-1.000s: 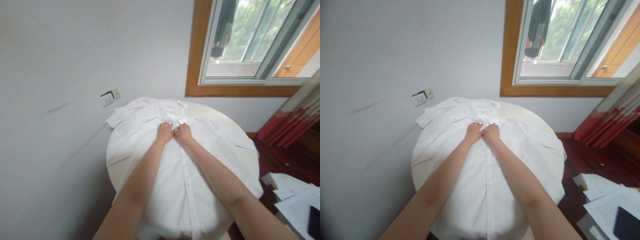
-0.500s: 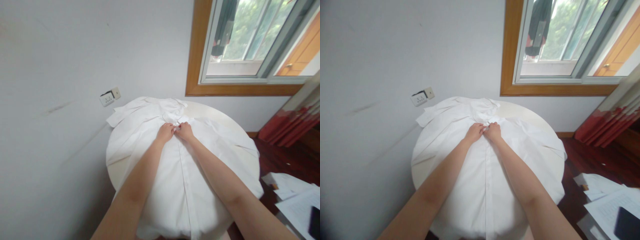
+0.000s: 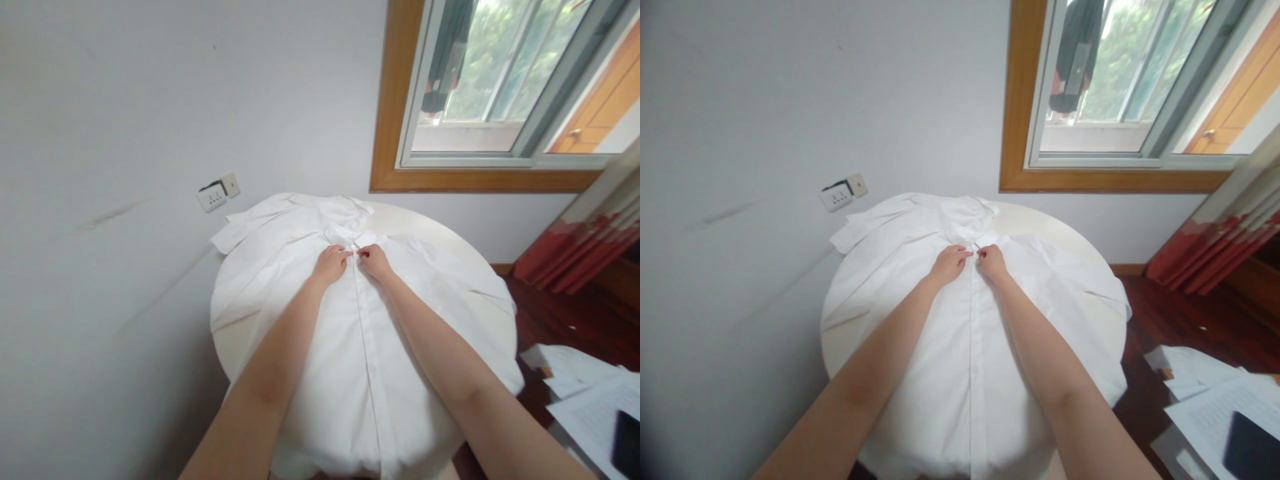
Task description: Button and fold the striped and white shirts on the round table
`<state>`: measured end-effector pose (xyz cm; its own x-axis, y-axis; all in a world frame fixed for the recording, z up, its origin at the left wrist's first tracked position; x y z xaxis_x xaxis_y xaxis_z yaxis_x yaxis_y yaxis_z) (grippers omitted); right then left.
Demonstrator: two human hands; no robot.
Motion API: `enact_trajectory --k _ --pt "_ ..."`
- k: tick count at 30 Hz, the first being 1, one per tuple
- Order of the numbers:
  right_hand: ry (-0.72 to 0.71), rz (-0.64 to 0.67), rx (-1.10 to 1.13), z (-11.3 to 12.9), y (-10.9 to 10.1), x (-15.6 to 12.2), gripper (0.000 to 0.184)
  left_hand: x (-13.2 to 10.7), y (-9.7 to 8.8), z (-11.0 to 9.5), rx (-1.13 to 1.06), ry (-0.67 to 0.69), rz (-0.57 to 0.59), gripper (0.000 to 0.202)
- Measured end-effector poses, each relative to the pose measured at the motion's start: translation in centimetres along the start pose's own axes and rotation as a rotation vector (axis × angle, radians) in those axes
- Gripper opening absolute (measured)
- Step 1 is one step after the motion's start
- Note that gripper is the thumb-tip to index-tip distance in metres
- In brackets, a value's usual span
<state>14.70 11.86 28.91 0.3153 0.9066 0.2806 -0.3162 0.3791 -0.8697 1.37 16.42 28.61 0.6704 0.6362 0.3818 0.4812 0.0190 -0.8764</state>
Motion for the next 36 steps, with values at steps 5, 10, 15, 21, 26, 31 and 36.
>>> enact_trajectory --k 5,10,15,21,26,31,36 --pt "-0.039 0.016 0.006 -0.1 0.0 0.1 0.037 1.1 0.1 0.2 -0.120 -0.171 0.011 0.033" --pt "-0.036 0.006 0.019 -0.2 0.1 0.1 0.038 2.2 0.7 -0.1 -0.128 -0.338 -0.033 0.026" --pt "-0.068 -0.013 0.031 0.1 0.0 0.0 0.038 1.9 0.9 -0.4 -0.113 -0.383 -0.098 0.027" --pt "-0.070 -0.017 0.056 0.2 0.3 0.0 0.042 1.3 0.3 -1.1 -0.094 -0.389 -0.147 0.024" --pt "-0.075 -0.056 0.120 0.2 0.2 0.0 0.042 1.3 0.0 -1.2 -0.077 -0.385 -0.174 0.020" --pt "-0.057 -0.153 0.044 0.3 -0.5 -0.4 0.035 1.3 -0.2 -1.0 -0.082 -0.372 -0.196 0.019" --pt "-0.043 -0.107 -0.088 0.5 -0.4 -0.7 0.032 0.8 -0.5 -1.3 -0.039 -0.355 -0.203 0.018"
Point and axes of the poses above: each hand's wrist, its own x-axis towards the middle knuckle, its own y-axis out of the palm, z = x × y, the point moved 6 cm from there along x, towards the middle knuckle, and after that the axes turned 8 degrees about -x, right-handed, at the moved point
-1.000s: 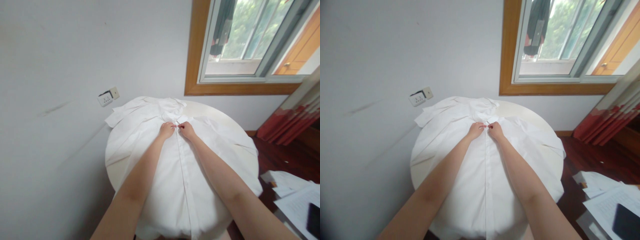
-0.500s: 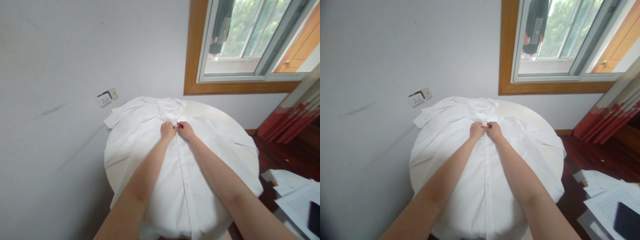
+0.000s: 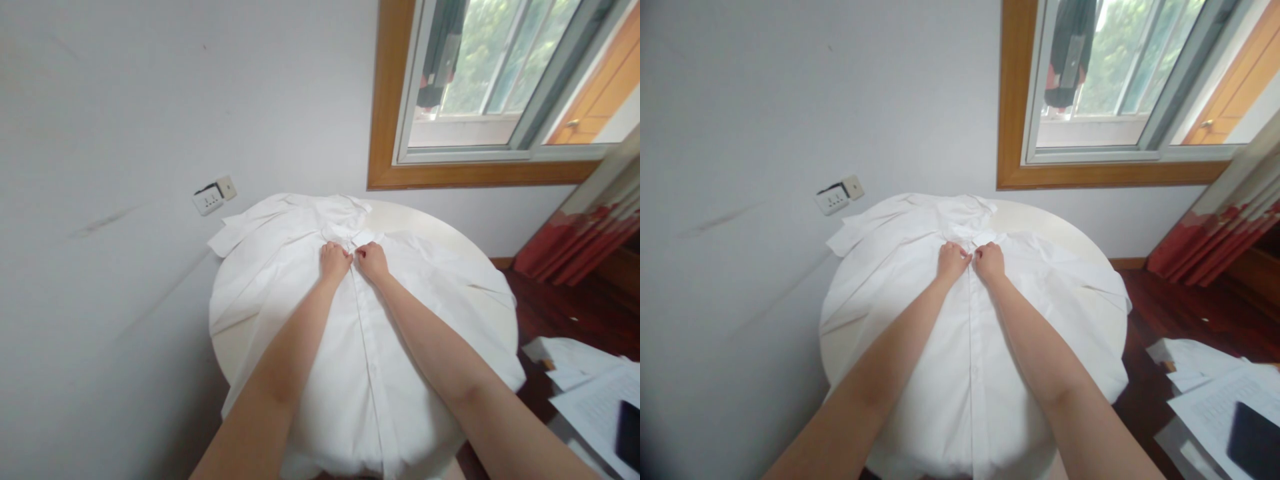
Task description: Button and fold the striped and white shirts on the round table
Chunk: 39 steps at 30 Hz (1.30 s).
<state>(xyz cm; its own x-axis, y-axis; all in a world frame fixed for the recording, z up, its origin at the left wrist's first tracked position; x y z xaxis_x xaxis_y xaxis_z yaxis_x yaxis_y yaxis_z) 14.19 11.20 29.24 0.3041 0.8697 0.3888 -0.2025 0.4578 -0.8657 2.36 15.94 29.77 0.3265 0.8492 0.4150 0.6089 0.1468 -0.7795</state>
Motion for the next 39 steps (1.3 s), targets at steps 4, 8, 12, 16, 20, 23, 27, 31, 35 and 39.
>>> enact_trajectory --k 4,8,12,16,20,23,27,31,35,39 --pt "-0.006 0.016 -0.023 0.1 0.1 -0.1 0.032 -0.2 -0.1 0.0 0.007 0.034 0.000 0.024" --pt "-0.002 0.013 -0.038 0.1 0.1 -0.2 0.032 -0.2 0.2 0.0 0.012 0.054 0.009 0.024" --pt "-0.009 0.004 -0.077 0.3 0.1 -0.2 0.036 -0.3 0.2 -0.1 0.037 0.047 -0.001 0.024" --pt "-0.050 0.060 -0.125 0.6 0.4 -0.2 0.035 -0.3 0.2 -0.1 0.032 0.036 0.019 0.022" --pt "-0.077 0.079 -0.160 1.0 0.1 -0.4 0.033 -0.3 0.2 -0.1 0.019 0.038 0.032 0.027" --pt "-0.088 0.076 -0.188 1.2 -0.2 -0.7 0.033 -0.1 0.5 0.1 0.009 0.037 0.043 0.028" --pt "-0.087 0.064 -0.237 1.4 -0.5 -1.1 0.034 0.1 0.7 0.5 -0.001 0.029 0.035 0.030" --pt "-0.074 0.058 -0.253 1.4 -0.6 -1.3 0.034 0.1 0.5 0.5 -0.029 0.042 0.026 0.037" --pt "-0.033 0.086 -0.254 1.1 -0.6 -1.2 0.033 -0.1 0.4 0.3 -0.017 0.036 0.057 0.035" --pt "-0.024 0.092 -0.249 0.9 -0.7 -1.2 0.038 -0.1 0.5 0.3 0.010 0.046 0.077 0.038"
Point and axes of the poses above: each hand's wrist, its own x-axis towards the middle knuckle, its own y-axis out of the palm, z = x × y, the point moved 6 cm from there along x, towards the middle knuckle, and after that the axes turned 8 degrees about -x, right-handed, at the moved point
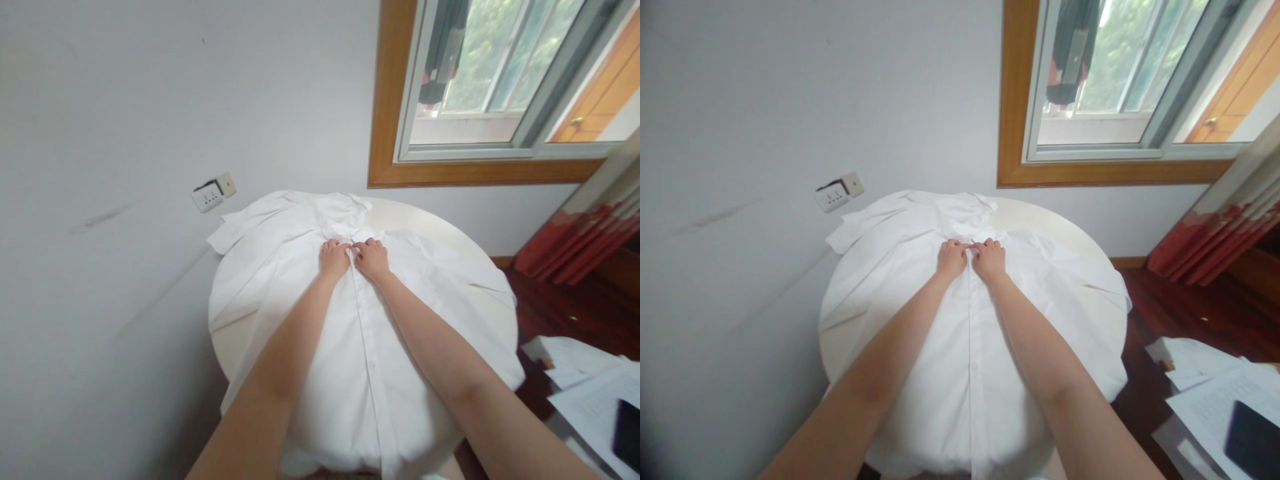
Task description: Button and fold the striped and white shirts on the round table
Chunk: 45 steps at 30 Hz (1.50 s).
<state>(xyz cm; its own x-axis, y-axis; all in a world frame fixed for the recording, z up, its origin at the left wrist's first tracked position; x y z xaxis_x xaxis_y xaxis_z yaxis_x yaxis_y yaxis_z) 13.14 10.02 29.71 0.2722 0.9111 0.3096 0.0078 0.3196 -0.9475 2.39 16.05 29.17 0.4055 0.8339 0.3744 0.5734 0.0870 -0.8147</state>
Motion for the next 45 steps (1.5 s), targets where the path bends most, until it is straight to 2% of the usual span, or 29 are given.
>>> enact_trajectory --k 8,18,24,30,34,39,43,45 --pt "-0.063 0.016 -0.026 0.3 -0.1 -0.2 0.037 0.5 0.3 0.7 0.024 0.018 0.045 0.038" --pt "0.005 0.023 -0.010 -0.4 -0.4 -0.3 0.040 0.2 0.2 0.7 0.021 0.022 0.016 0.039" --pt "-0.044 0.004 0.038 -0.3 -0.1 0.1 0.038 0.3 0.4 0.8 0.021 0.033 0.018 0.039" --pt "-0.007 -0.028 0.021 -0.4 0.0 0.0 0.037 0.2 0.3 0.8 0.021 0.044 0.033 0.039" --pt "-0.102 -0.051 -0.024 0.6 0.1 -1.1 0.044 0.1 0.2 0.8 0.029 0.054 0.053 0.038" --pt "-0.233 0.036 -0.095 1.1 1.0 -3.3 0.056 0.1 0.4 1.1 0.040 0.066 0.079 0.038" --pt "-0.254 0.106 -0.109 1.0 0.8 -5.6 0.069 0.0 0.3 1.2 0.037 0.080 0.077 0.041" --pt "-0.242 0.105 -0.111 1.0 0.2 -7.0 0.070 -0.1 0.2 1.2 0.041 0.087 0.072 0.042"
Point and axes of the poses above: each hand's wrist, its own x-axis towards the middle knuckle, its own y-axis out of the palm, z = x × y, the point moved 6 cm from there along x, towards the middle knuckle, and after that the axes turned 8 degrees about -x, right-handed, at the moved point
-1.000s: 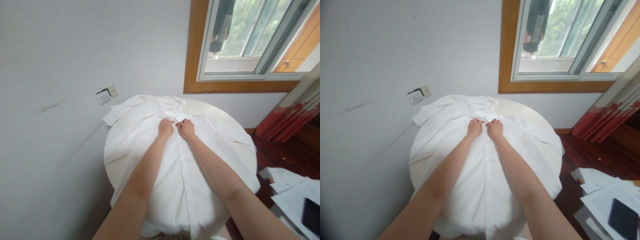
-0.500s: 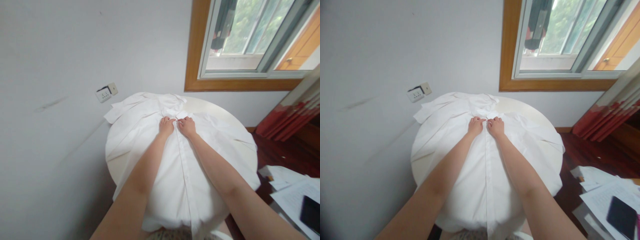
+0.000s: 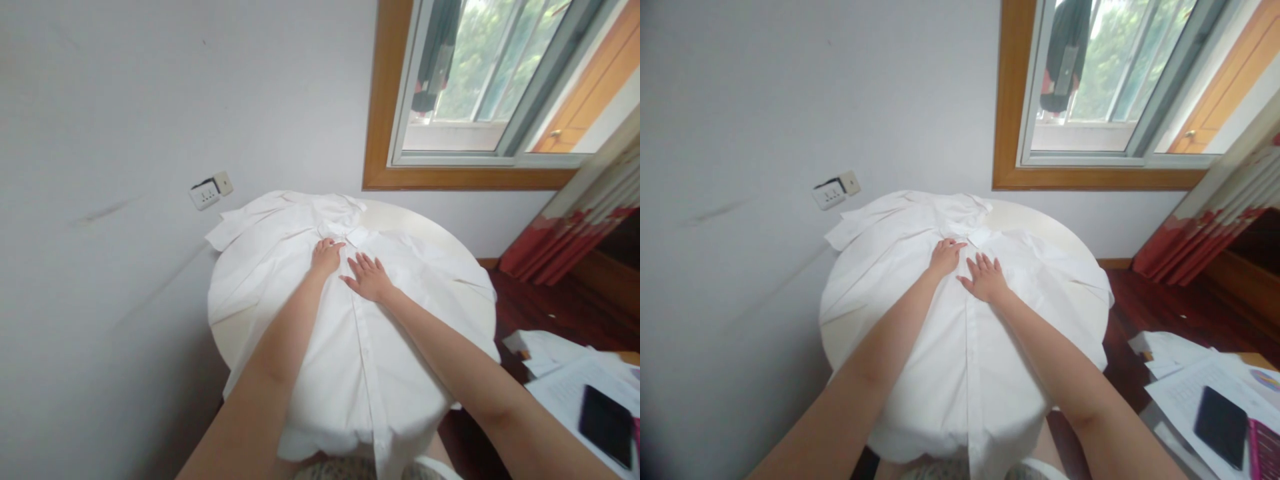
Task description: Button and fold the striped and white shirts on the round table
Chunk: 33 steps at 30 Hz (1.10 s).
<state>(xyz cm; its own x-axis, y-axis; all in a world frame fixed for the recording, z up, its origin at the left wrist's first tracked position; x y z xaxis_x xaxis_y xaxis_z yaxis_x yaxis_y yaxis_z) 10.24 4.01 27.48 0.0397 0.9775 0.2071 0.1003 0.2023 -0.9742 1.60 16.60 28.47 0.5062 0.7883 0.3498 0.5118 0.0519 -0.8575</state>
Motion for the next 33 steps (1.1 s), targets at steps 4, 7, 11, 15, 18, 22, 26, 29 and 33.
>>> enact_trajectory --k 4,7,11,15,18,22,26,29,33 --pt "0.022 -0.012 -0.014 0.9 -1.3 -2.8 0.063 -0.3 -0.4 -0.3 0.021 0.010 -0.013 0.042" --pt "0.001 -0.003 0.011 1.5 -2.1 -5.1 0.059 -0.5 -0.7 -0.7 0.049 0.012 -0.017 0.042" --pt "-0.038 -0.011 0.050 2.1 -3.0 -8.4 0.060 -0.7 -1.0 -1.1 0.100 0.032 -0.026 0.042" --pt "-0.056 -0.013 0.088 2.3 -3.5 -10.9 0.063 -1.0 -1.5 -1.9 0.177 0.069 -0.013 0.042" --pt "-0.048 -0.002 0.106 2.4 -3.8 -11.6 0.065 -1.6 -2.0 -3.1 0.235 0.089 0.017 0.046" --pt "-0.038 0.002 0.105 2.2 -4.0 -11.8 0.067 -4.1 -2.6 -5.5 0.310 0.213 0.005 0.050" --pt "-0.039 0.036 0.109 1.9 -4.0 -11.1 0.070 -7.9 -3.2 -4.5 0.323 0.129 -0.027 0.046" --pt "0.014 0.076 0.108 0.9 -3.8 -9.2 0.070 -10.3 -3.3 -2.4 0.299 0.053 0.076 0.052" --pt "0.114 0.085 0.067 -1.7 -2.7 -6.5 0.066 -11.8 -3.8 -0.1 0.252 -0.011 0.206 0.063"
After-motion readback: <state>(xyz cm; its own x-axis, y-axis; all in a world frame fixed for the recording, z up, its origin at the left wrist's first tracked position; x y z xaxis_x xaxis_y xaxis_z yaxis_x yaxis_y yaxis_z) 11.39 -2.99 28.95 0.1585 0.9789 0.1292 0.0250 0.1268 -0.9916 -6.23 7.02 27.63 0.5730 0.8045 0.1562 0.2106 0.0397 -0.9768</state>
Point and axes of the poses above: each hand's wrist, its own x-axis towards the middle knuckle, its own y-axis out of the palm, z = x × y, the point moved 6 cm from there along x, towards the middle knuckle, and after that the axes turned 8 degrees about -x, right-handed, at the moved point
